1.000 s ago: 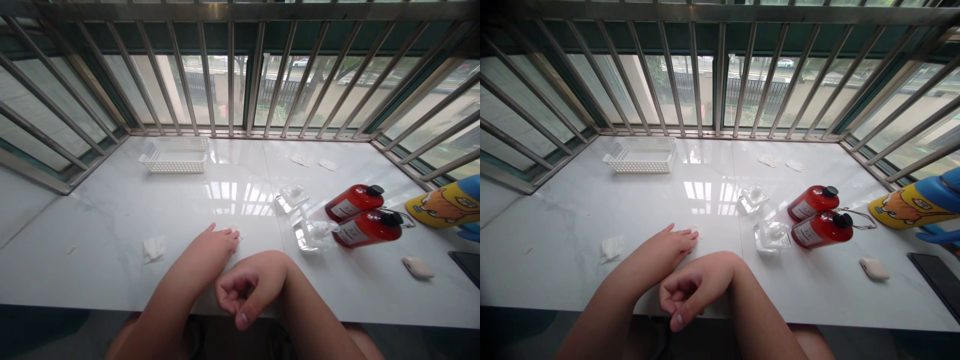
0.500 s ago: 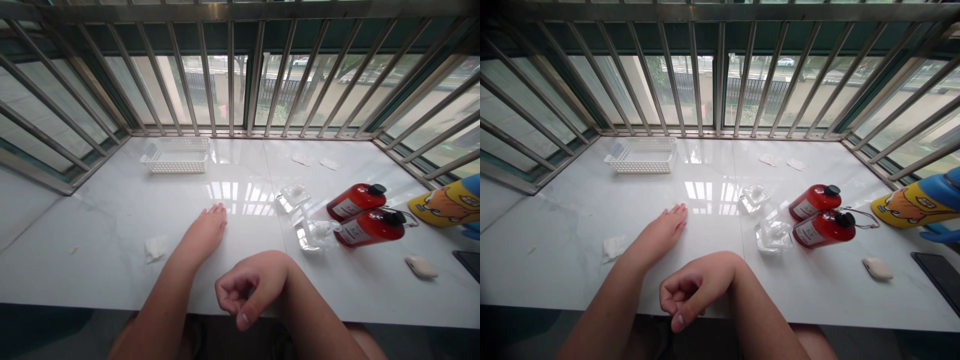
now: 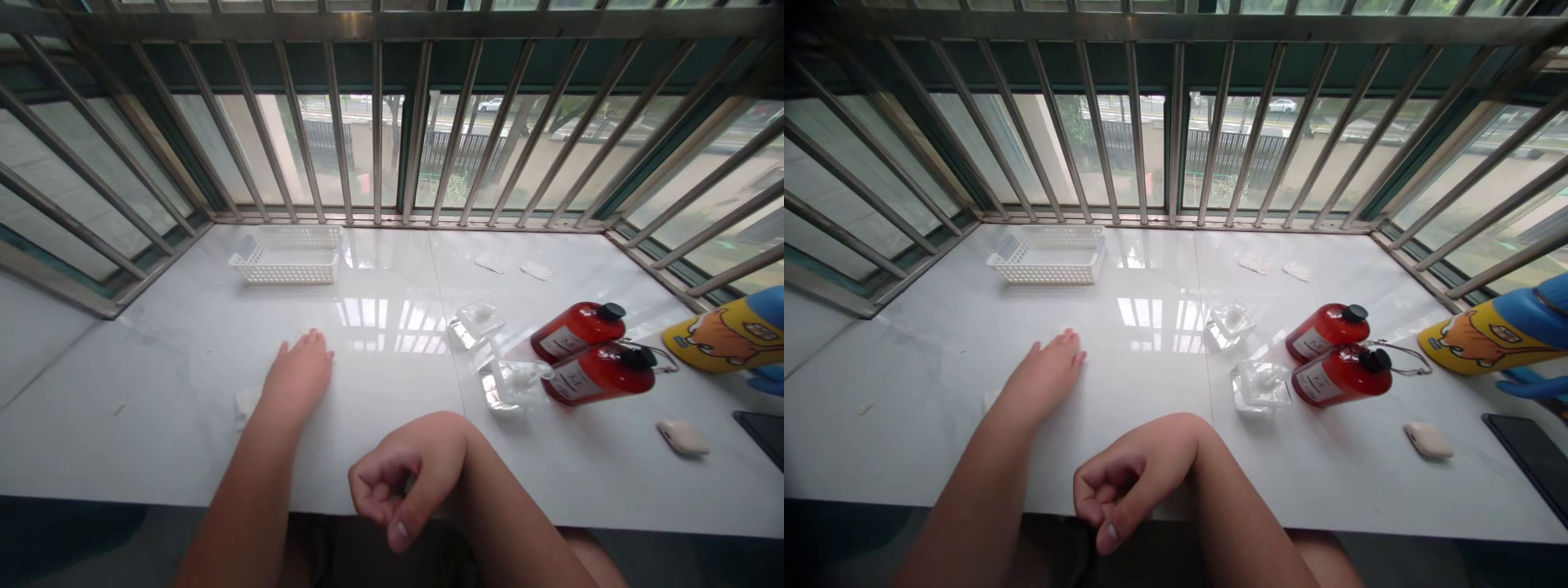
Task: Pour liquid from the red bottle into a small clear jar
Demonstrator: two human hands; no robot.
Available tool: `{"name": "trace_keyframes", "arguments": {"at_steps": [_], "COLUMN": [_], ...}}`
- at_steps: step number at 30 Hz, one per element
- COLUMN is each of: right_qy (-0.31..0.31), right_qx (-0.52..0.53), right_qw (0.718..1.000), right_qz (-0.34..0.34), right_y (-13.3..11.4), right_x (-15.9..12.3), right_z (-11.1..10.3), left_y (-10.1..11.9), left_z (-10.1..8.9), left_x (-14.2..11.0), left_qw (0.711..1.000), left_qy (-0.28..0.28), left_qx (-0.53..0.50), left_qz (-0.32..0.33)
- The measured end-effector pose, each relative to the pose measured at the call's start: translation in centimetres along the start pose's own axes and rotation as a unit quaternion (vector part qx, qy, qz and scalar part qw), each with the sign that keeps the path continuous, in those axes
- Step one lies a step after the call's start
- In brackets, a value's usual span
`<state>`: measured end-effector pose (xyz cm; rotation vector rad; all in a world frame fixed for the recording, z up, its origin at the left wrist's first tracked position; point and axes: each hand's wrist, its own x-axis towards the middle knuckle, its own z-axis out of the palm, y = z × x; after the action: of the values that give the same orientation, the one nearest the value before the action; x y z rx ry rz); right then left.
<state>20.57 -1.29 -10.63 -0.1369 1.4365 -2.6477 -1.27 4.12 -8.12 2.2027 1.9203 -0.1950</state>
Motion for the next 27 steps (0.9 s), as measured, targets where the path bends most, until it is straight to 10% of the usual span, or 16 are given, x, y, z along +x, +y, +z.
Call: {"name": "trace_keyframes", "arguments": {"at_steps": [4,10,14,19,27], "right_qy": [-0.011,-0.061,-0.083,-0.069,-0.011], "right_qx": [-0.007,-0.001,-0.002,0.006,-0.01], "right_qw": [1.0,0.997,0.995,0.997,1.0], "right_qz": [-0.012,-0.042,-0.049,-0.023,-0.014], "right_y": [0.1,0.3,0.8,1.1,0.7], "right_x": [-0.1,0.0,0.1,0.1,0.1], "right_z": [-0.2,-0.5,-0.8,-0.8,-0.5], "left_y": [-0.4,8.4,10.0,4.5,-4.5], "left_z": [-0.1,0.5,0.1,-2.0,-1.6], "left_x": [2.0,1.1,-0.6,-1.9,-0.1], "left_qw": [1.0,0.949,0.889,0.942,0.998], "left_qy": [-0.002,-0.094,-0.154,-0.151,0.017], "left_qx": [-0.007,-0.094,-0.141,-0.122,-0.041], "left_qz": [-0.02,0.285,0.406,0.275,-0.05]}}
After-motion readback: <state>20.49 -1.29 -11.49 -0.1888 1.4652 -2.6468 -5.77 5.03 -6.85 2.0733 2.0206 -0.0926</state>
